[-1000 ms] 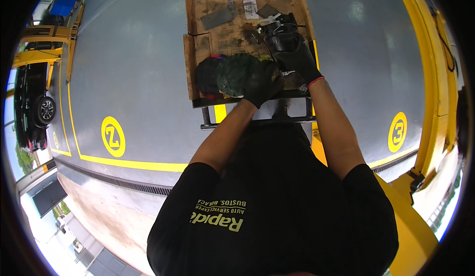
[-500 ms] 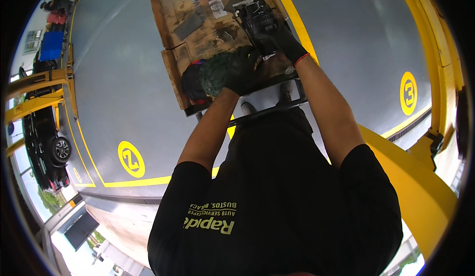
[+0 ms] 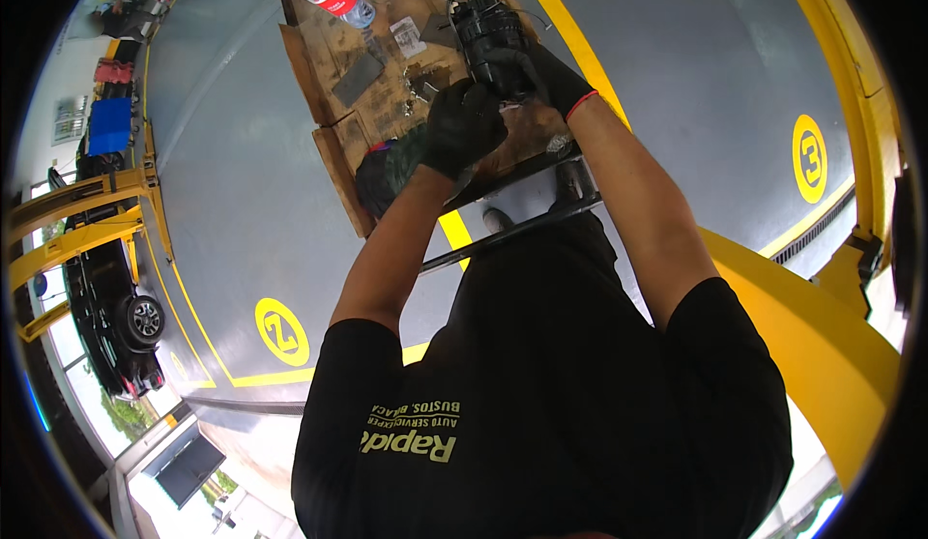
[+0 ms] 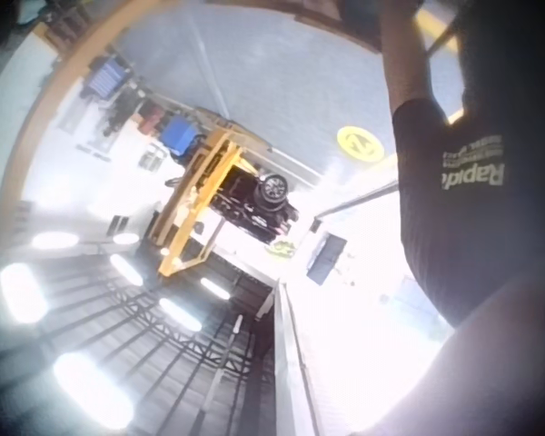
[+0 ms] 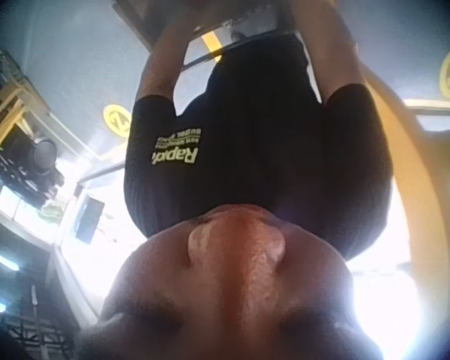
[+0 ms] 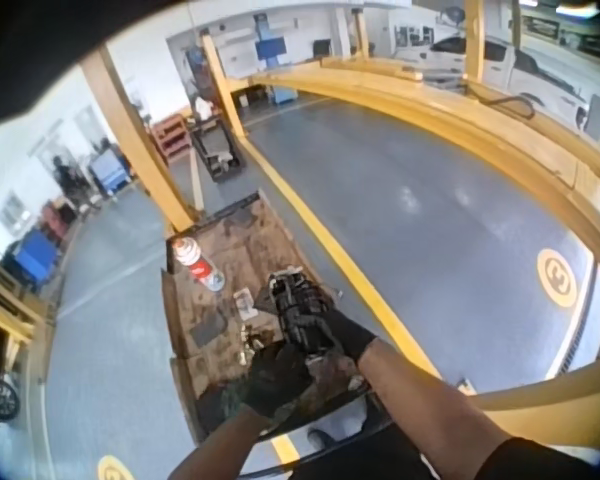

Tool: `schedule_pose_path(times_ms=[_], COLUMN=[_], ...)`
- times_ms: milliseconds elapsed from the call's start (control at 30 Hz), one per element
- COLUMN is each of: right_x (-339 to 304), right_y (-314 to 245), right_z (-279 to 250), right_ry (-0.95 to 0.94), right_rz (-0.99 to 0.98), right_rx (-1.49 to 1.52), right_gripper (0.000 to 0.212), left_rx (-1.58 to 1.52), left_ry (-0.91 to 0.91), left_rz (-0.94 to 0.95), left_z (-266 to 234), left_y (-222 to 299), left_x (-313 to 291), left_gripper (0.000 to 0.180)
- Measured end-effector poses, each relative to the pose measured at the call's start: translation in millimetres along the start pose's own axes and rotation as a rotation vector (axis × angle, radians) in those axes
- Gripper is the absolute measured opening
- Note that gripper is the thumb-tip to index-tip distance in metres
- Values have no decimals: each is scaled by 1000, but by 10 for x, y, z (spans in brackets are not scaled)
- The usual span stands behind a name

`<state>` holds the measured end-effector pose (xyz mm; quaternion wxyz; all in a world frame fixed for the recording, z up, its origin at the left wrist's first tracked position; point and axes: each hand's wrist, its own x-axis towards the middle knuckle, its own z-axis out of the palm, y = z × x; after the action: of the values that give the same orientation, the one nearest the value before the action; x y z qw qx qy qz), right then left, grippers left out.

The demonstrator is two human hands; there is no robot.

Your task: The person removes a black plastic engine component from the engine bay of a car, then carries it to a workbench and wipes it with a cloth. A coworker is visible nearby.

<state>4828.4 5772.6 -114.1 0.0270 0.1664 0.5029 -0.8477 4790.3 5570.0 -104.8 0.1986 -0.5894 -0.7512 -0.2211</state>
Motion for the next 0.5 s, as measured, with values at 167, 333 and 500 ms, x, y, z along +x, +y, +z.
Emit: schedule_pose_path(times_ms=[167,333,500], right_x=[64,182,1397], right_y=[-270,-592,-323], right_z=[101,348,-37], right_ry=[-53,-93,268], right_rz=[112,-20,-453], right_rx=[63,-429,-1309], right_gripper=[37,32,35], left_rx=[-45,-94,-108], left_ry=[-130,-137,-221], left_rz=[18,28,121], left_z=[-187,-270,-128], left_y=[-168,-278,-413], left_x=[196,301,617], left_gripper=[28,29,31])
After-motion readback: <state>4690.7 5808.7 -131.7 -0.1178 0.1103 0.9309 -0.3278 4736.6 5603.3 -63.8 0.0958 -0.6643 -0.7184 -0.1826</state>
